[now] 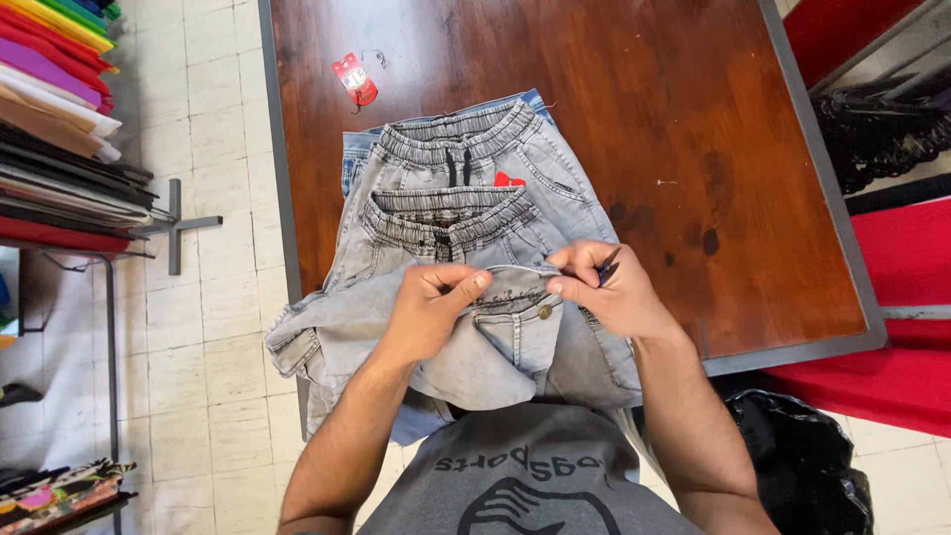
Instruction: The person uses scissors to trim loose threads and excess fabric from the waistband and pockets of a pair of light gray shorts laid on a wooden table. The person repeatedly lifts and adjusts the shorts to access different areas while cutting small pieces of thread.
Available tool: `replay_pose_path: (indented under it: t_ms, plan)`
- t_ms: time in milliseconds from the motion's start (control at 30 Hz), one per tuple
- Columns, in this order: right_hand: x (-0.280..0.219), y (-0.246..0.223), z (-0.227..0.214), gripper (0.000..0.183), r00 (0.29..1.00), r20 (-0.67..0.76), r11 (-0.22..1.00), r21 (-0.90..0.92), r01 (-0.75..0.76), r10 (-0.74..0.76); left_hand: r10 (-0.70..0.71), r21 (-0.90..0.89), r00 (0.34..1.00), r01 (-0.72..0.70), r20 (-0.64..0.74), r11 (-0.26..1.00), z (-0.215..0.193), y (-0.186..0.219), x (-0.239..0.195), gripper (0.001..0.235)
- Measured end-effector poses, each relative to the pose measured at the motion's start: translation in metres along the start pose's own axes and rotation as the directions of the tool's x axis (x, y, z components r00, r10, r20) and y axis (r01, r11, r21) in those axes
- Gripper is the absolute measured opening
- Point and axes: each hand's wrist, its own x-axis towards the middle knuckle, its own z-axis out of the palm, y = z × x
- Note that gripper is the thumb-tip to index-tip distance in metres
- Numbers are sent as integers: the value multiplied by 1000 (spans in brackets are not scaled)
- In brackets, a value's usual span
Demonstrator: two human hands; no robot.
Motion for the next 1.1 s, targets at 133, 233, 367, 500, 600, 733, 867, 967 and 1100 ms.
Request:
replay_pose_path:
  t_ms: [133,233,367,500,600,733,867,967,1100]
  plan:
    - [7,6,2,60,998,-62,999,31,30,-28,-75,-47,997,73,-36,996,-8,-33,5,5]
    - [7,11,-3,63,996,-86,1000,20,19,-18,-97,-59,992,93,-82,994,-9,-39,8,8]
    - [21,-19,0,63,997,-55,991,-121,53,-60,-88,-79,994,83,-71,993,-9,-30,16,9]
    - [29,-58,12,63,960,15,844,-473,252,-278,-157,-158,983,140,-99,977,-11,-44,29,14]
    - [16,-86,43,62,906,138,710,-579,401,-400,-255,-279,955,206,-151,938,-11,-72,36,17]
    - [16,-70,76,62,826,240,604,-584,543,-511,-308,-321,939,248,-151,914,-3,-83,40,19]
    - [19,-60,80,62,809,202,578,-606,547,-553,-254,-272,960,214,-119,938,8,-51,35,25]
    - [18,-59,77,61,784,206,541,-622,567,-585,-229,-235,970,204,-85,950,12,-49,34,29]
    - [16,-48,70,53,701,269,395,-670,629,-660,-213,-189,975,200,-54,962,15,-67,42,29]
